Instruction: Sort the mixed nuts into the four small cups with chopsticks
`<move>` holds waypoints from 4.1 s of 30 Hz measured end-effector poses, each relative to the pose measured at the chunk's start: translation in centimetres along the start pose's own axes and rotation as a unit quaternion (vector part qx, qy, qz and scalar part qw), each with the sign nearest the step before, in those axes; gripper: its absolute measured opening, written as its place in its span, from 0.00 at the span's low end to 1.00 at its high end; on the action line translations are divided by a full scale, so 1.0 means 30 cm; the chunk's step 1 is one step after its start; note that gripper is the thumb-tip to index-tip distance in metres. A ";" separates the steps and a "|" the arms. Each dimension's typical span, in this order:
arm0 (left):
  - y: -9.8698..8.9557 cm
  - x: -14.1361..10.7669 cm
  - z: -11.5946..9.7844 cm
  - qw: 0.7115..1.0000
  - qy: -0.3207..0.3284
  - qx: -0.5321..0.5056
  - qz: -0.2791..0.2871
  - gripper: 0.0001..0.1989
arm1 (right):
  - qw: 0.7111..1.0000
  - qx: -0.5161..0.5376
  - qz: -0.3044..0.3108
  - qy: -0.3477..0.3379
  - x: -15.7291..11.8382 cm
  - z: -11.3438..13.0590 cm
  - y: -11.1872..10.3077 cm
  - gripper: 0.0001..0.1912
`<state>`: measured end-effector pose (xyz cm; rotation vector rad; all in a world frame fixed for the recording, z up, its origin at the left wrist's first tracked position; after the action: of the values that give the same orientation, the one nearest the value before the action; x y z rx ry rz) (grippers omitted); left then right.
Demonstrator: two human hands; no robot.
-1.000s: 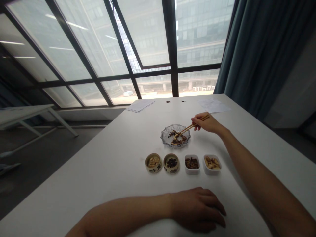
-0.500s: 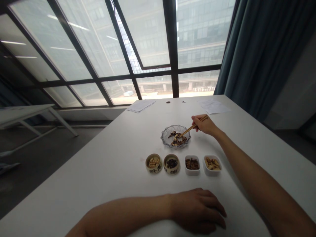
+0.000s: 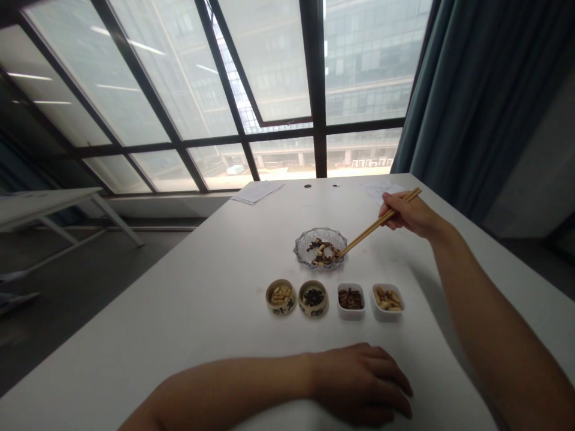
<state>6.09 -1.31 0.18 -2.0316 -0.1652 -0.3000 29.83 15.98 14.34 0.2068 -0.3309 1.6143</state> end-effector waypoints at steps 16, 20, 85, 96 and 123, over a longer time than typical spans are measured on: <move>-0.002 0.001 -0.001 1.000 -0.004 -0.010 -0.004 0.18 | 0.977 -0.049 0.189 0.090 -0.047 0.028 -0.025 0.28; -0.001 0.003 -0.001 1.000 -0.014 -0.010 0.005 0.17 | 0.995 0.000 0.088 0.052 -0.028 0.025 -0.026 0.28; -0.011 0.011 -0.009 1.000 -0.002 -0.005 -0.007 0.18 | 0.977 -0.020 0.204 0.059 -0.053 0.047 0.000 0.29; -0.005 0.007 -0.005 1.000 0.002 -0.008 -0.007 0.17 | 0.972 -0.017 0.220 0.081 -0.058 0.041 0.012 0.27; 0.003 0.002 -0.002 1.000 -0.004 -0.004 -0.008 0.18 | 0.991 -0.126 0.036 -0.028 0.014 -0.100 0.194 0.23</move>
<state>6.16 -1.41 0.14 -2.0409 -0.1861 -0.3040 24.21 17.11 11.14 0.0472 -0.5873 1.6216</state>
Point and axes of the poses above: each hand's wrist, its own x-axis towards the middle knuckle, its own y-axis out of the palm, z = x × y, the point moved 2 cm from there along x, towards the middle knuckle, and after that the axes turned 6 degrees about -z, right-handed, at the moved point
